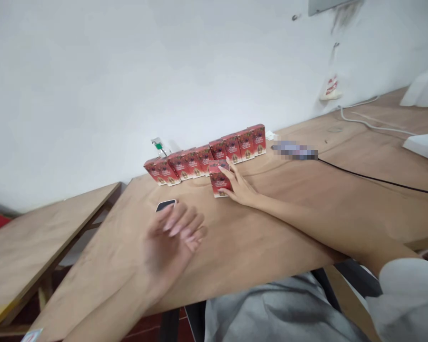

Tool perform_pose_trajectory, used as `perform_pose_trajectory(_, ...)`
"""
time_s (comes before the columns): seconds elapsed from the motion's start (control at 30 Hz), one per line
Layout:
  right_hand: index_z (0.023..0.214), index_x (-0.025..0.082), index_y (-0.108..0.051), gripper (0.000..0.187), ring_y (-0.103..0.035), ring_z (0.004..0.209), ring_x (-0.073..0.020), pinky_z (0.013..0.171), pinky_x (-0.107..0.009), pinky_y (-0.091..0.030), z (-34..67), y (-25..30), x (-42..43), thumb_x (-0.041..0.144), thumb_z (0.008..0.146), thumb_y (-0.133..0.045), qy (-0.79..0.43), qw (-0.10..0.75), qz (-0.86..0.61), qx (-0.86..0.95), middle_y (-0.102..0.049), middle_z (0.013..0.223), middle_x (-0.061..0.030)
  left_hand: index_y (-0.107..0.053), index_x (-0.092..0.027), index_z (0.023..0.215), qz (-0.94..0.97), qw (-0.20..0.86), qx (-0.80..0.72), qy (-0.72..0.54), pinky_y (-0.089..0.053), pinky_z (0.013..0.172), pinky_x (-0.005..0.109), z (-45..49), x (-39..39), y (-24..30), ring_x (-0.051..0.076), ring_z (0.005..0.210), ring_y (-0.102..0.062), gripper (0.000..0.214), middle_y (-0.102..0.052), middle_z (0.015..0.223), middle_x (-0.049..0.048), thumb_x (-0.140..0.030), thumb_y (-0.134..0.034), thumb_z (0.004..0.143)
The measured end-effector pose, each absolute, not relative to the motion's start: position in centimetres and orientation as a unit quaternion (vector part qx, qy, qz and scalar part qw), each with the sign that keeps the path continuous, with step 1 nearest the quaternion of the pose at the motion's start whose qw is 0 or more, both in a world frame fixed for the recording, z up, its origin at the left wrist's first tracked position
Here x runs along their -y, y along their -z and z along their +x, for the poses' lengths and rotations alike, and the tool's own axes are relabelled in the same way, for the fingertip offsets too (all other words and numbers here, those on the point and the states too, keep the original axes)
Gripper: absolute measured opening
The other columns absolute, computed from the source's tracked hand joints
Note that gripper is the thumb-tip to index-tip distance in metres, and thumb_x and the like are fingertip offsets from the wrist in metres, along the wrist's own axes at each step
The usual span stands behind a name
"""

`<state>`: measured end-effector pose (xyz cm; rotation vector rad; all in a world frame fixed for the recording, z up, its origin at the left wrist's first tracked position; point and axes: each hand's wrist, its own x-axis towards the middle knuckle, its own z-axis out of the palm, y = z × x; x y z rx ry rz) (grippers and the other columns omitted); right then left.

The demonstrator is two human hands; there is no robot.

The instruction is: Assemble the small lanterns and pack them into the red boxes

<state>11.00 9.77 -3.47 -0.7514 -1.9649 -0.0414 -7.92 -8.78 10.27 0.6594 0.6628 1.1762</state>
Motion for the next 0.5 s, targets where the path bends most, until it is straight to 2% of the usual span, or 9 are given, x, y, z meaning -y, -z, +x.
perform_pose_trajectory(0.1, 0.148, 0.030, -0.004, 0.078, -0.013, 0.144, -0.0305, 0.110, -0.054, -0.034, 11.1, 3.6, -9.9, 0.030, 0.089, -0.054, 0.019, 0.498, -0.310, 0.809, 0.006, 0.158, -0.0087, -0.039, -0.016, 0.055, 0.251, 0.801, -0.219, -0.497, -0.039, 0.047, 0.021, -4.3, 6.7, -10.1, 0.007, 0.047, -0.039, 0.032, -0.034, 0.052, -0.0042, -0.020, -0.051, 0.084)
perform_pose_trajectory(0.33, 0.146, 0.042, 0.003, 0.082, -0.014, 0.144, -0.0291, 0.109, -0.054, -0.036, 11.3, 3.3, -9.3, 0.026, 0.088, -0.054, 0.007, 0.506, -0.309, 0.806, 0.005, 0.158, 0.0008, -0.037, -0.015, 0.057, 0.261, 0.836, -0.162, -0.455, -0.032, 0.047, 0.018, -0.6, 8.3, -12.2, 0.007, 0.049, -0.035, 0.030, -0.030, 0.056, -0.0035, -0.020, -0.045, 0.085)
perform_pose_trajectory(0.5, 0.145, 0.044, 0.003, 0.085, -0.022, 0.142, -0.0299, 0.109, -0.055, -0.036, 11.4, 3.3, -9.3, 0.027, 0.087, -0.056, 0.004, 0.502, -0.321, 0.803, 0.002, 0.158, 0.0015, -0.038, -0.015, 0.057, 0.275, 0.827, -0.177, -0.457, -0.031, 0.046, 0.017, -0.3, 8.4, -12.0, 0.006, 0.049, -0.034, 0.027, -0.031, 0.058, -0.0033, -0.019, -0.049, 0.082)
